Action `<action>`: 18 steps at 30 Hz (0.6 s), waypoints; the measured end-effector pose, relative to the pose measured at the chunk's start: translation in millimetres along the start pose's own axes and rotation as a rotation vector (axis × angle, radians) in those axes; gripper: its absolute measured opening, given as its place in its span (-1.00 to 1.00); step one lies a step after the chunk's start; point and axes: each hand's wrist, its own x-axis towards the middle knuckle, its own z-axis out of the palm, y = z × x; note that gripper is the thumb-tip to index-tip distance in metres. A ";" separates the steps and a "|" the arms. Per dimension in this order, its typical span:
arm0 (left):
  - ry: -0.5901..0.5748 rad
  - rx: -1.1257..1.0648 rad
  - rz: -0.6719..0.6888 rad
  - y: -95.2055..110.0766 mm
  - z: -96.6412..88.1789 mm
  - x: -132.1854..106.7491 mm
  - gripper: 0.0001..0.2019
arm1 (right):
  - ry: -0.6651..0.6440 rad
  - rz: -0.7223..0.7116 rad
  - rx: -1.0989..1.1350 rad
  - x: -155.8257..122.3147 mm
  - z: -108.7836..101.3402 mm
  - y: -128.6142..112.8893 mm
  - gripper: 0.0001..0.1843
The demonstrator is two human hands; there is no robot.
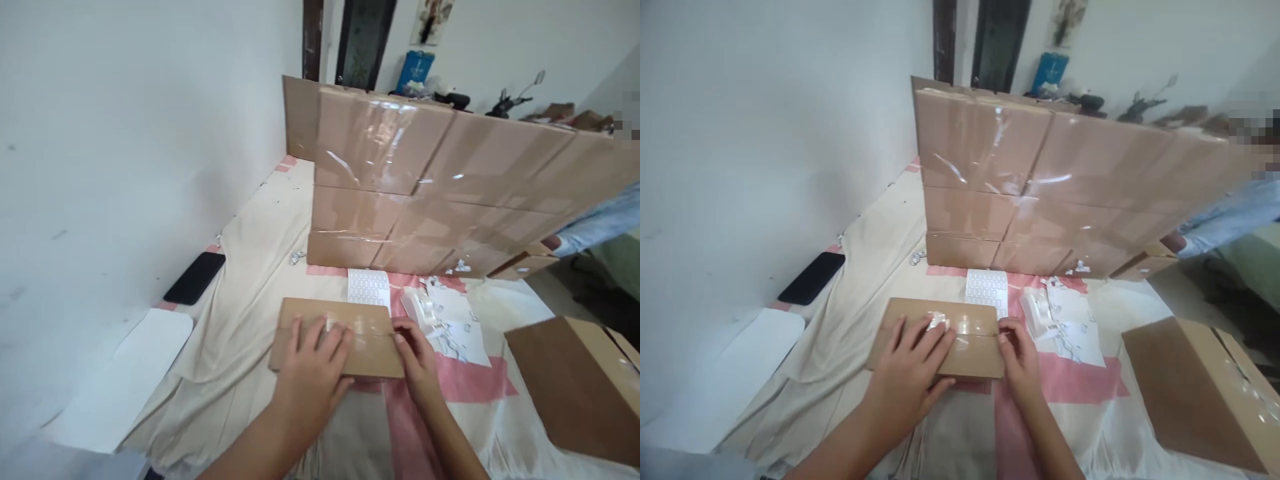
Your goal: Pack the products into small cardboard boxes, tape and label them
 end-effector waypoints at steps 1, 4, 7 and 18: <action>-0.059 -0.037 0.010 0.5 -4.3 10.4 -0.42 | 0.000 -0.006 -0.030 7.2 -2.0 0.4 -0.76; -0.232 -0.168 0.109 -8.3 -21.9 45.1 -0.50 | -0.076 0.022 -0.077 28.3 -6.9 0.0 -0.64; -0.298 -0.291 0.257 -34.6 -30.2 78.1 -0.61 | -0.182 0.057 -0.136 53.8 -9.4 -6.9 -0.55; -0.610 -0.746 0.349 -105.4 -8.7 119.8 -0.79 | -0.587 0.281 -0.516 115.3 45.8 -66.1 -0.60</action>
